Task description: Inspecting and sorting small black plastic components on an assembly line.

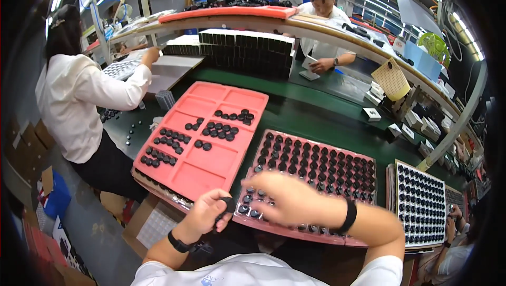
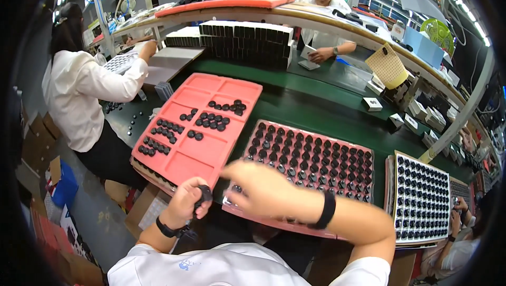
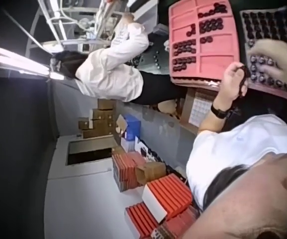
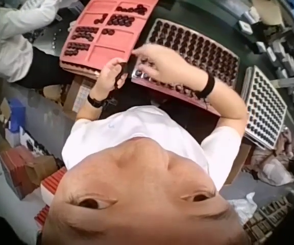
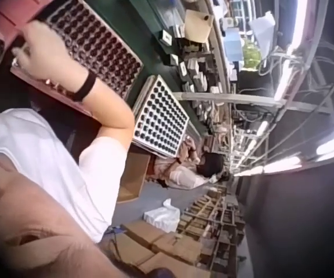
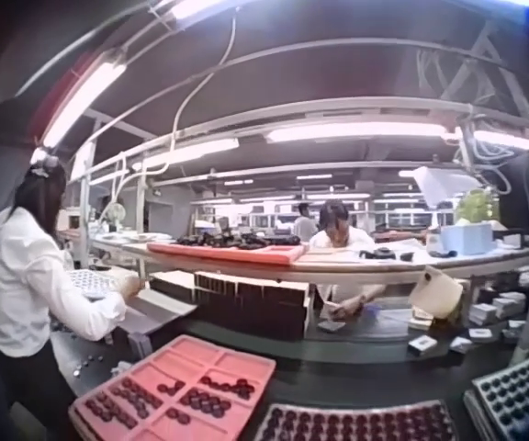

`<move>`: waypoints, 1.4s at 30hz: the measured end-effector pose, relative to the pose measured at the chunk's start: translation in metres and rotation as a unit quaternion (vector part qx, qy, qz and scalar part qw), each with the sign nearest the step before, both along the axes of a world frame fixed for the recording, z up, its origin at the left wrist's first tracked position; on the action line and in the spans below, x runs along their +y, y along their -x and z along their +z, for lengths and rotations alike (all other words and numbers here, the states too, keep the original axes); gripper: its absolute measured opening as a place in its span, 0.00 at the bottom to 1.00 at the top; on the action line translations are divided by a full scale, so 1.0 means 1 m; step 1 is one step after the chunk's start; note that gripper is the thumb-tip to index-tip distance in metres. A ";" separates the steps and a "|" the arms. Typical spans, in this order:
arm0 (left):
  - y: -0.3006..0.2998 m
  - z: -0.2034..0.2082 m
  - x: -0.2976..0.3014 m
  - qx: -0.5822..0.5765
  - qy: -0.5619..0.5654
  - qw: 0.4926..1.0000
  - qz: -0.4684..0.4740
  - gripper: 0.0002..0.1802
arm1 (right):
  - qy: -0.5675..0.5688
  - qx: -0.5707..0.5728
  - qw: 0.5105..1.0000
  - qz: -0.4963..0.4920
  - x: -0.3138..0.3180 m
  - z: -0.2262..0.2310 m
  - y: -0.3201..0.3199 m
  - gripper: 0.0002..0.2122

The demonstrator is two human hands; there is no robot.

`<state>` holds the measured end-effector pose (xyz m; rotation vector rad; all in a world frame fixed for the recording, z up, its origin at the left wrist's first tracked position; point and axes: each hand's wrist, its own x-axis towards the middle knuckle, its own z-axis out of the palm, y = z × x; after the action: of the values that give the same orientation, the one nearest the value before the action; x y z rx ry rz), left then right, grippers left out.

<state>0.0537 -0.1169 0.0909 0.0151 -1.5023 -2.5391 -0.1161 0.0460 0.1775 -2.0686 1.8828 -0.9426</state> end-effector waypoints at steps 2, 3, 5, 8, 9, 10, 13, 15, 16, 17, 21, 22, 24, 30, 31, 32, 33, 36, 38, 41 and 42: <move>0.007 -0.015 0.015 -0.013 0.010 1.000 -0.018 0.11 | -0.003 -0.097 0.994 -0.051 0.025 -0.027 -0.028 0.18; 0.010 -0.021 0.022 -0.013 0.054 0.998 -0.031 0.11 | -0.006 -0.100 0.994 -0.051 0.032 -0.039 -0.035 0.18; 0.013 -0.030 0.035 -0.013 0.145 0.988 -0.057 0.11 | -0.014 -0.183 0.977 -0.107 0.043 -0.061 -0.046 0.16; 0.011 -0.049 0.047 -0.018 0.181 0.982 -0.046 0.14 | -0.001 -0.251 0.958 -0.139 0.058 -0.092 -0.056 0.16; 0.012 -0.054 0.050 -0.019 0.199 0.979 -0.042 0.15 | 0.017 -0.275 0.951 -0.143 0.062 -0.100 -0.058 0.16; 0.012 -0.057 0.053 -0.023 0.198 0.979 -0.044 0.15 | 0.034 -0.299 0.942 -0.147 0.065 -0.108 -0.059 0.16; 0.013 -0.065 0.061 0.001 0.260 0.965 -0.046 0.11 | 0.069 -0.326 0.928 -0.164 0.069 -0.126 -0.065 0.15; 0.011 -0.068 0.064 -0.030 0.233 0.970 -0.062 0.11 | 0.085 -0.342 0.919 -0.175 0.073 -0.136 -0.067 0.14; 0.011 -0.069 0.065 -0.055 0.208 0.974 -0.075 0.11 | 0.089 -0.343 0.917 -0.182 0.075 -0.142 -0.066 0.14; 0.011 -0.071 0.066 -0.081 0.182 0.976 -0.086 0.12 | 0.093 -0.343 0.916 -0.188 0.077 -0.147 -0.066 0.14; 0.014 -0.081 0.065 -0.145 0.102 0.974 -0.141 0.14 | 0.094 -0.371 0.902 -0.202 0.083 -0.163 -0.067 0.14; 0.016 -0.083 0.065 -0.148 0.098 0.974 -0.141 0.14 | 0.094 -0.382 0.896 -0.206 0.084 -0.165 -0.067 0.14; 0.018 -0.084 0.066 -0.179 0.048 0.968 -0.171 0.11 | 0.091 -0.372 0.899 -0.214 0.085 -0.164 -0.068 0.14; 0.016 -0.102 0.074 -0.167 0.112 0.964 -0.174 0.15 | 0.099 -0.341 0.900 -0.253 0.087 -0.165 -0.072 0.13; 0.017 -0.105 0.074 -0.146 0.131 0.965 -0.175 0.15 | 0.098 -0.342 0.900 -0.252 0.086 -0.165 -0.072 0.13; 0.017 -0.107 0.074 -0.126 0.150 0.965 -0.175 0.14 | 0.099 -0.327 0.906 -0.249 0.085 -0.163 -0.072 0.13; 0.018 -0.109 0.075 -0.106 0.168 0.964 -0.177 0.14 | 0.100 -0.311 0.912 -0.247 0.084 -0.161 -0.072 0.13; 0.019 -0.106 0.079 -0.118 0.146 0.967 -0.175 0.09 | 0.098 -0.280 0.925 -0.238 0.081 -0.155 -0.072 0.13; 0.019 -0.102 0.078 -0.123 0.135 0.968 -0.173 0.07 | 0.096 -0.245 0.938 -0.227 0.079 -0.153 -0.071 0.12; 0.018 -0.095 0.074 -0.154 0.174 0.944 -0.233 0.06 | 0.098 -0.221 0.947 -0.212 0.079 -0.155 -0.065 0.14; 0.019 -0.093 0.072 -0.155 0.174 0.944 -0.233 0.06 | 0.100 -0.209 0.951 -0.204 0.079 -0.155 -0.064 0.15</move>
<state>0.0345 -0.0444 -0.0022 0.0109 -2.3039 -2.6581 -0.0521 0.1254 0.0222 -1.4211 2.0682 -1.5809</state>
